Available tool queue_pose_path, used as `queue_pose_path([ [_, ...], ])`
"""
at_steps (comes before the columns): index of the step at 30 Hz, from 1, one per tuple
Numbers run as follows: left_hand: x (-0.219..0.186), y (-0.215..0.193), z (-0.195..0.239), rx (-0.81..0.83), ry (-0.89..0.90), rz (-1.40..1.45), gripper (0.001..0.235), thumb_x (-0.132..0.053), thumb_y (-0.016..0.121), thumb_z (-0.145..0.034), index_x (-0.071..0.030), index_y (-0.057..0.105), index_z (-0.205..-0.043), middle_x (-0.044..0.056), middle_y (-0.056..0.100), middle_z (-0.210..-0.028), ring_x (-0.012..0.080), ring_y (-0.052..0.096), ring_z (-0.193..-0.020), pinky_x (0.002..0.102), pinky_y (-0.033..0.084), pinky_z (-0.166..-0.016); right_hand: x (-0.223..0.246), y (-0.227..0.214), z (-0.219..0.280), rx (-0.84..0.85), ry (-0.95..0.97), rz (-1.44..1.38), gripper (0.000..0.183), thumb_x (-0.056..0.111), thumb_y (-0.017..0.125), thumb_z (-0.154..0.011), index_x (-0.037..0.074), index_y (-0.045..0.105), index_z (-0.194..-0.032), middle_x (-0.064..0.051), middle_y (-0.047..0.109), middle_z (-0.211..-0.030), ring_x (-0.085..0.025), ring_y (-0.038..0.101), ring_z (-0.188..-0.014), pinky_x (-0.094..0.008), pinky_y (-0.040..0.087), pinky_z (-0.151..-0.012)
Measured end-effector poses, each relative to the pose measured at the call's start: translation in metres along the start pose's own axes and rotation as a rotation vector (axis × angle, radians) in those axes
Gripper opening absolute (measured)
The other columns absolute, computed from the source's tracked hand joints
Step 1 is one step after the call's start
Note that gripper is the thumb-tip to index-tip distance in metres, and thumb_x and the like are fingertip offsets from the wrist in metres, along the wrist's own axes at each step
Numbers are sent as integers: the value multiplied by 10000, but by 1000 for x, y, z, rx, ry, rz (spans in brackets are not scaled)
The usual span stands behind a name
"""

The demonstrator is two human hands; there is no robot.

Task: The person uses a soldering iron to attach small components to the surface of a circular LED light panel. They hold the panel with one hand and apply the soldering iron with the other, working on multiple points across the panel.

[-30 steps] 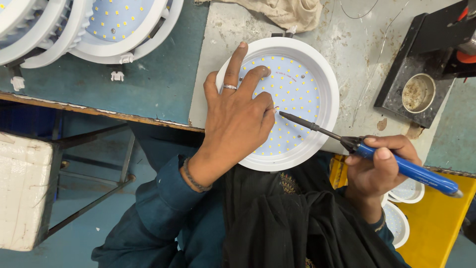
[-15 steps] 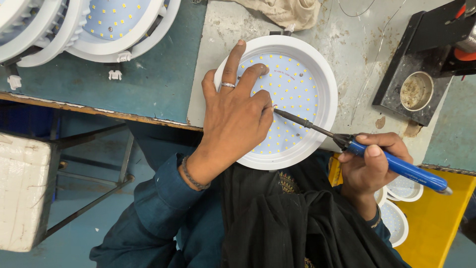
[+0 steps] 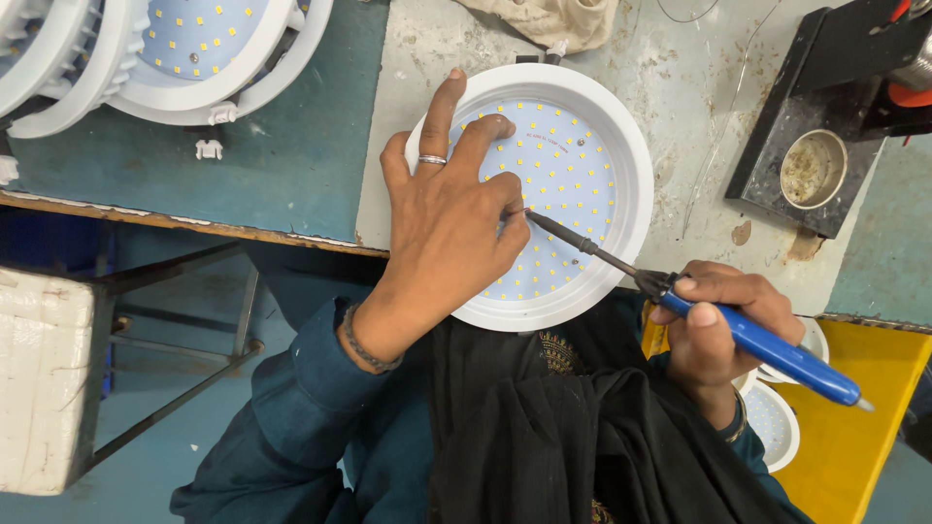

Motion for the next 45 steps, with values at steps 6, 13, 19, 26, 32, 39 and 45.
queue_pose_path([
  [6,0,2,0,4,-1,0,54,-173,792,-727,-123,772,-722,117,579,-1396,410,197,-1522,639,188,-1090,9,0,0,-4,-50,41,341,259,667,-991,-73,599,-957,-173,609,-682,-197,579,-472,-260,476,-466],
  [13,-1,-1,-3,10,-5,21,73,-191,809,-724,-126,774,-728,117,571,-1400,411,204,-1522,634,199,-1071,3,-11,5,-106,20,-4,382,277,686,-993,-87,591,-925,-213,610,-745,-200,554,-489,-272,472,-492],
  [19,4,6,2,23,2,2,72,-187,801,-742,-123,770,-731,111,569,-1400,418,206,-1523,644,202,-1071,-3,-8,7,-97,32,-9,389,285,674,-975,-87,587,-904,-217,611,-730,-197,550,-474,-270,482,-493],
  [26,-4,-47,20,-235,-45,-20,337,-213,785,-887,-96,715,-1195,146,553,-1408,407,401,-1424,593,318,-1135,-21,-44,16,-348,-77,-105,375,296,618,-1086,-57,548,-983,-199,583,-805,-269,602,-626,-352,551,-649],
  [32,28,-50,71,-107,-612,51,522,-300,781,-875,-48,620,-1303,136,730,-892,296,720,-744,378,533,-679,-33,-46,7,-335,-68,-143,458,426,567,-1150,-19,532,-1252,-198,611,-949,-246,612,-682,-316,509,-607],
  [39,17,-78,8,-144,-8,231,256,-132,616,-1058,-38,630,-1296,209,717,-1162,406,708,-1050,449,566,-898,-9,-8,-7,-106,-193,-179,511,500,548,-1109,111,439,-1422,-162,625,-1259,-289,712,-1032,-394,627,-795],
  [45,-6,-5,-121,329,538,324,242,-279,783,-923,-68,772,-1042,131,764,-961,335,729,-918,428,545,-814,4,49,-18,198,-227,105,430,147,538,-1078,118,297,-1432,-278,455,-1568,-360,365,-1527,-457,289,-1313],
])
Point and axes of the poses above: each hand's wrist, its own z-axis away from the middle knuckle, its own y-axis out of the palm, x = y × z, the point moved 7 cm from there along -z, towards the middle knuckle
